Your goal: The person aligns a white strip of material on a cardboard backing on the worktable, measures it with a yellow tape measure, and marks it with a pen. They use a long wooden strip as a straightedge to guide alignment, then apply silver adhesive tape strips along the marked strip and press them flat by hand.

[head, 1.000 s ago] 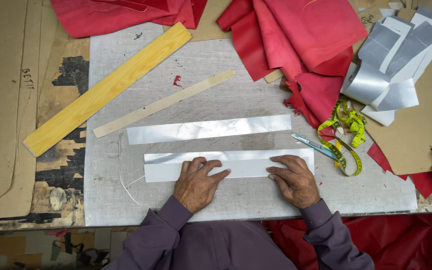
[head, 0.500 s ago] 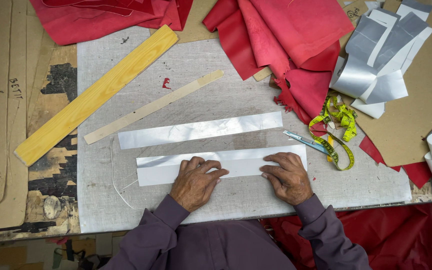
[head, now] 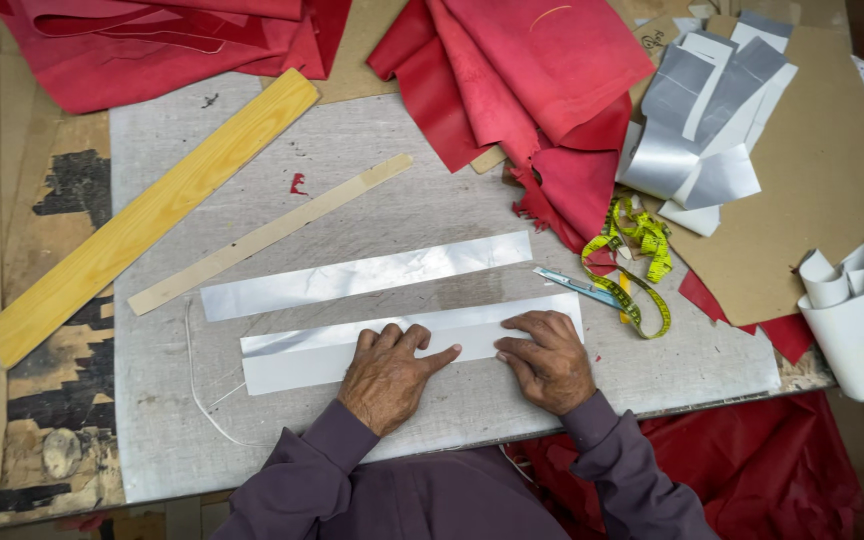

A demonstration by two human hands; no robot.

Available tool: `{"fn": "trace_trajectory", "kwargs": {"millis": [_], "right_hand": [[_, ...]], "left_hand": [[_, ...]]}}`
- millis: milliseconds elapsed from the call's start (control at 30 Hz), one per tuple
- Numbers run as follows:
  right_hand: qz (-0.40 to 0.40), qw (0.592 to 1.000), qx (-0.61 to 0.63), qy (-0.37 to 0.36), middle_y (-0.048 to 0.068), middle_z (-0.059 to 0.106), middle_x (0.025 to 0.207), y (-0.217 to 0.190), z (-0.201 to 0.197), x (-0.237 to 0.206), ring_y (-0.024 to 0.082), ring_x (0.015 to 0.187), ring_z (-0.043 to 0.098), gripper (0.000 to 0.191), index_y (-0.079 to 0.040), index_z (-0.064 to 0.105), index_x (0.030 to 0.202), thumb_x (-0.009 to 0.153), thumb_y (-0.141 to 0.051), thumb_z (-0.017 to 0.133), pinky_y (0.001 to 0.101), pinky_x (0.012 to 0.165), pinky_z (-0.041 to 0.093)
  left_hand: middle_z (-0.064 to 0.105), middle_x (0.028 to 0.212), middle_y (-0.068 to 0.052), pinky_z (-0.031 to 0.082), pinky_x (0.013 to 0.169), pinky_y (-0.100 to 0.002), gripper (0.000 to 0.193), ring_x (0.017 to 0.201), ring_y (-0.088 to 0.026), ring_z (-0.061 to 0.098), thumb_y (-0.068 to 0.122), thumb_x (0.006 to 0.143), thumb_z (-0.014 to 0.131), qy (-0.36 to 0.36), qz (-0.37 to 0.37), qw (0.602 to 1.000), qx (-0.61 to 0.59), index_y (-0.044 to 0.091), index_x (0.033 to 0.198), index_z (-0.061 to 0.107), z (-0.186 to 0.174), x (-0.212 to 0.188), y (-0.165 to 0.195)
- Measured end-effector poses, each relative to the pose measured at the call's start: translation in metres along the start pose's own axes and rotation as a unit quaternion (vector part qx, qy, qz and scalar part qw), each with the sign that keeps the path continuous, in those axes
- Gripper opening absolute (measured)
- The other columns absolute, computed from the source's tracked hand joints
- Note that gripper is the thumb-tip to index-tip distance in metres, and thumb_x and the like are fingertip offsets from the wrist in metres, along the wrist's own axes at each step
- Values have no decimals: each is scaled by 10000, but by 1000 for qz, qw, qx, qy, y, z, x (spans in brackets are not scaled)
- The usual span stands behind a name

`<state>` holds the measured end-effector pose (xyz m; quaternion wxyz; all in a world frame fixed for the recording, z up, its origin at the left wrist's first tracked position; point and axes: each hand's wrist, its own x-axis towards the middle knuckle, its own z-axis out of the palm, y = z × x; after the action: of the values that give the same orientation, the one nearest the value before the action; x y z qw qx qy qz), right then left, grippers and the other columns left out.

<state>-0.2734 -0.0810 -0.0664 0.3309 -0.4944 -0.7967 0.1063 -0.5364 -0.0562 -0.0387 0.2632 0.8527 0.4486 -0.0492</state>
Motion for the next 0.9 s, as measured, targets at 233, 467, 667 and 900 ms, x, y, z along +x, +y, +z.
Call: {"fn": "trace_trajectory", "kwargs": {"millis": [233,467,667,900], "right_hand": [[70,992,-101,35,135,723,1194,-23,0,-27,313,1148,664,291,-39,777,1063,808,-175,802,407,952,560],[137,981,-117,78,146,726,1216,-9,-19,-34,318,1173,689,266,-34,763,1118,864,-114,761,417,1004,570],[122,974,-157,108,138,732,1214,21,-38,-9,300,1143,708,237,-48,731,1166,936,2,694,400,1005,572],[109,963,-248,11,97,706,1032,79,-32,28,290,963,680,169,-122,763,1197,1037,-176,749,395,867,554]], "left_hand": [[547,1363,-37,366,946,-466,649,1153,-234,506,34,948,467,-3,7,998,63,401,1484,485,8,-2,6],[471,1480,-90,320,1027,-552,567,1280,-295,445,227,991,459,-11,13,998,61,323,1544,381,12,-8,14],[414,1523,-150,273,1053,-619,586,1322,-349,411,471,1025,446,-30,13,999,-7,231,1557,382,6,-11,19],[543,1475,-121,346,1095,-521,524,1326,-310,482,413,1012,539,82,43,994,-61,125,1449,574,26,1,3]]}}
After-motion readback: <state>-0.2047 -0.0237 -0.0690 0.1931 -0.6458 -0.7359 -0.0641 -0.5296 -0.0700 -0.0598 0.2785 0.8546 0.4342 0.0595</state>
